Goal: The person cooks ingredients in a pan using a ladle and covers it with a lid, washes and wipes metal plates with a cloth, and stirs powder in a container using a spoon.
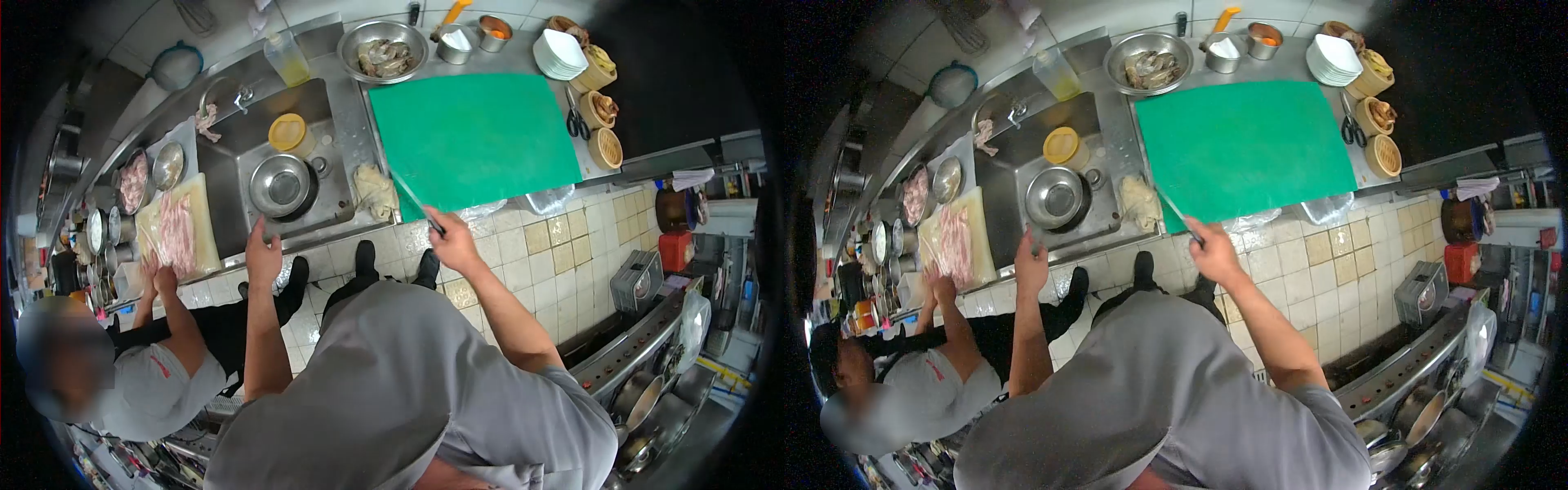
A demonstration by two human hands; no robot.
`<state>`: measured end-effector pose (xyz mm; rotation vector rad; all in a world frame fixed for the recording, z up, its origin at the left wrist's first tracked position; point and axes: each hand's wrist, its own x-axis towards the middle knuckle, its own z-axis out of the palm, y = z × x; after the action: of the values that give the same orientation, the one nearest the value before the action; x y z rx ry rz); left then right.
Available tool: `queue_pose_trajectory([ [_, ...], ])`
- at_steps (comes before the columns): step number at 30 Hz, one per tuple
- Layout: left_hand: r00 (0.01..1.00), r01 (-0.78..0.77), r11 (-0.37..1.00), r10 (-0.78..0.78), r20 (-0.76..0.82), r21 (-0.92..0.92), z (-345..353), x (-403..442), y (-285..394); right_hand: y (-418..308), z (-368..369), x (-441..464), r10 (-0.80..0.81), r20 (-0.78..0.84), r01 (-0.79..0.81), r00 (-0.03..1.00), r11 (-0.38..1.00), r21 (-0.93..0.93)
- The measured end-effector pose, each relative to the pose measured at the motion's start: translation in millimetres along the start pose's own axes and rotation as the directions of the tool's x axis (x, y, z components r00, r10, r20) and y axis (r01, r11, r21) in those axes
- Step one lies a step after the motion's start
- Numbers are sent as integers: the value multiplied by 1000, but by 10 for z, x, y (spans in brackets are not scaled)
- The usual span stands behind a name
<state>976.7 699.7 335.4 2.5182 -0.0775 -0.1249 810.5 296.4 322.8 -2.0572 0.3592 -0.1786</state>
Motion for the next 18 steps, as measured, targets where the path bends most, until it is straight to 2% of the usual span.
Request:
queue_pose_trajectory([
  [2,999,-5,1000,6,32,-10,39,1,50,-299,104,94,-71,29,77,997,933,-351],
  [6,997,-73,997,73,38,1,52,52,-24,-61,76,224,-133,-133,85,982,944,-320],
  [7,998,-43,999,43,38,-2,54,75,-62,150,-68,206,25,-187,-47,982,993,-112],
  [8,999,-11,1000,11,41,-5,59,84,-110,393,-228,162,188,-208,-169,960,980,106],
  [10,998,-32,999,32,49,-5,18,101,-265,950,-559,62,246,-359,-207,900,968,144],
  [12,999,-44,999,44,26,-4,21,138,-399,1287,-1004,-35,427,-431,-343,795,903,260],
  [14,997,-56,998,57,43,-10,-15,172,-443,1750,-1431,-129,408,-608,-337,681,912,235],
  [17,998,-46,999,45,48,11,-111,187,-257,1918,-1909,-226,512,-656,-301,554,858,416],
  [18,999,-23,1000,22,44,20,-131,190,-177,1956,-1983,-235,515,-662,-299,544,857,420],
])
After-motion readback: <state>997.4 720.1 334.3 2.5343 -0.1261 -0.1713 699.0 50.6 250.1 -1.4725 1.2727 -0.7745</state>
